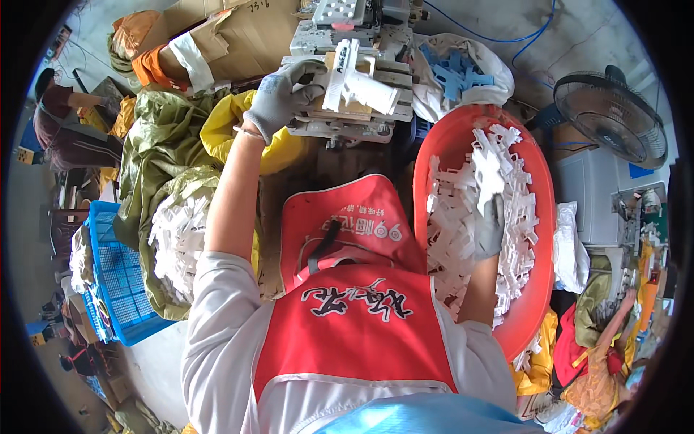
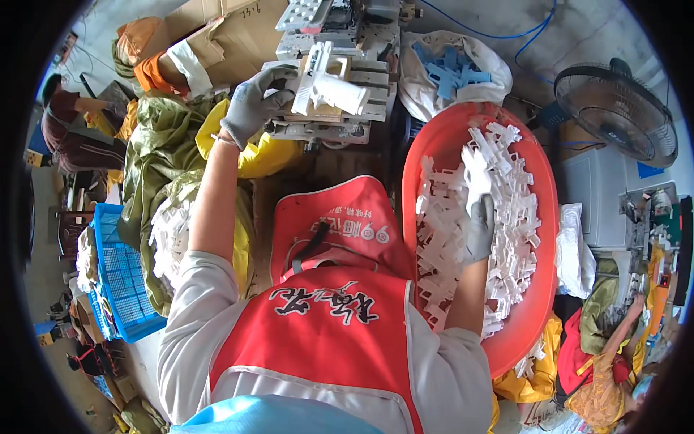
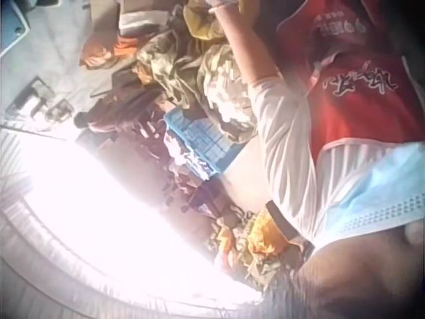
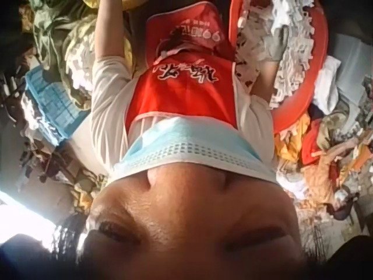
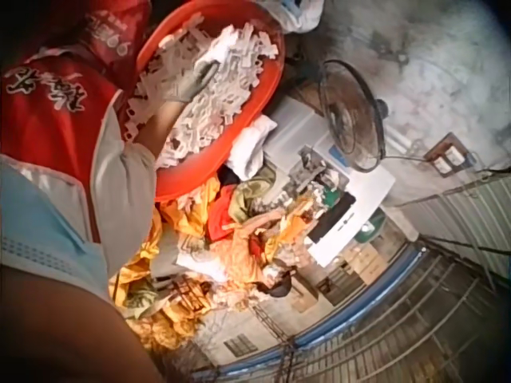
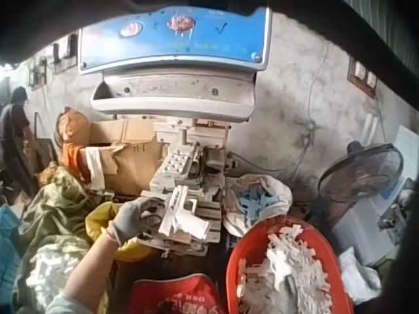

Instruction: The person repeatedly picks up plastic toy gun parts from a basin, places them onto a printing machine fixture to apply a print, and deposits the finished parts into a sack.

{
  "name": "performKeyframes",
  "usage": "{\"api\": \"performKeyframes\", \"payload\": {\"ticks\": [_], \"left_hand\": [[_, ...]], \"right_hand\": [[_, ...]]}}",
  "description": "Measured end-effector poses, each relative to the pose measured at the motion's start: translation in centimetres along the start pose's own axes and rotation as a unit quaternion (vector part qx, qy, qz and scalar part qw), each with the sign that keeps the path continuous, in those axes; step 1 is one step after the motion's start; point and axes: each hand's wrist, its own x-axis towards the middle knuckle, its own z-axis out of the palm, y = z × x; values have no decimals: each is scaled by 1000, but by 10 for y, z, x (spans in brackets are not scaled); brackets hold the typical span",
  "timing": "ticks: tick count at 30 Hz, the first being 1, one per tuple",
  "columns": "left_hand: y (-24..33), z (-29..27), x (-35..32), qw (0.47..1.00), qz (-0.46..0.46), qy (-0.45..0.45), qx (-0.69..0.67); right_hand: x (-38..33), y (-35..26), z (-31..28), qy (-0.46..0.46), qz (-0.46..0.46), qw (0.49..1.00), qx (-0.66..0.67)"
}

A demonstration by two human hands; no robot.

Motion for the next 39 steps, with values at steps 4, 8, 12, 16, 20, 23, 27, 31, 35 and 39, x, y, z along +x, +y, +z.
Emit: {"api": "performKeyframes", "payload": {"ticks": [4, 8, 12, 16, 20, 23, 27, 31, 35, 39], "left_hand": [[-1, -9, -19, 993, 4, 116, -10], [-22, -24, -78, 963, -126, 228, -65], [-45, -51, -148, 935, -188, 293, -65], [-49, -72, -220, 893, -245, 368, -85], [-35, -79, -244, 872, -310, 369, -88], [-42, -77, -244, 885, -308, 349, -2], [-51, -108, -297, 864, -264, 298, 309], [-34, -142, -334, 828, -293, 312, 363], [-36, -137, -337, 844, -306, 376, 229], [-29, -129, -307, 839, -301, 314, 326]], "right_hand": [[15, -68, 83, -114, -71, 990, -36], [39, -102, 169, -206, -380, 865, -255], [45, -118, 227, -240, -524, 740, -345], [39, -123, 244, -277, -462, 710, -454], [39, -127, 248, -339, -398, 703, -482], [56, -126, 238, -304, -520, 664, -444], [53, -125, 189, -283, -449, 771, -352], [72, -59, 55, -124, -219, 845, -472], [62, 25, -34, -39, -22, 800, -598], [33, 114, -57, -164, -44, 657, -735]]}}
